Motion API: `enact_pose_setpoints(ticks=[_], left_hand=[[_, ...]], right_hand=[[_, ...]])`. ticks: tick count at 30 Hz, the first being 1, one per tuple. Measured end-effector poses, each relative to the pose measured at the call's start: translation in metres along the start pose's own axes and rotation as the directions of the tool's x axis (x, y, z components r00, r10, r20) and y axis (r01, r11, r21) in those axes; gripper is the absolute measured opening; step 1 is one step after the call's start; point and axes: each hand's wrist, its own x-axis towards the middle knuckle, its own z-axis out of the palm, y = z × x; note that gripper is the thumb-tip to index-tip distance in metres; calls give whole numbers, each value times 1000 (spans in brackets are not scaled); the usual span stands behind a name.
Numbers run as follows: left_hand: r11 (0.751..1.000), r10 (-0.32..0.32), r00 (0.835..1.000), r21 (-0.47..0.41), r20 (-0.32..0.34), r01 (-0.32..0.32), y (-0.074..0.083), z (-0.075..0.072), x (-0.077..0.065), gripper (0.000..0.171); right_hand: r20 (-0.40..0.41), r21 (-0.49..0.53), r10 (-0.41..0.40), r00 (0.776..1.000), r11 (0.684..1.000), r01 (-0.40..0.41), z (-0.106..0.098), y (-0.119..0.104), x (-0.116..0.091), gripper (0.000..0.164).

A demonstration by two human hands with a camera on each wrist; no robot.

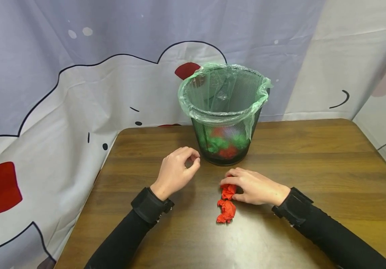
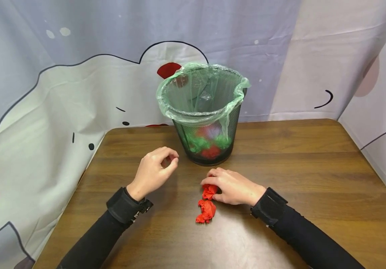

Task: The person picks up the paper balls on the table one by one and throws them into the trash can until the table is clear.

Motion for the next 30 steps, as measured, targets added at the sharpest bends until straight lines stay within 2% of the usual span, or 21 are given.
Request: enact_pose_setpoints(ticks=[12, 22, 30], left_hand=[[1000, 4, 1000, -8, 10, -3, 1, 4, -3, 7], [1000, 5, 999, -28, 47, -3, 7, 12, -7, 7], [999, 1, 997, -42, 72, 2, 9, 19, -9, 6]], right_hand=[[-41, 7, 30, 999, 1000, -30, -10, 2, -5, 32], [-94, -29, 41, 995, 999, -44, -34, -1, -19, 32], [-131, -15, 40, 991, 999, -43, -59, -5, -28, 32]])
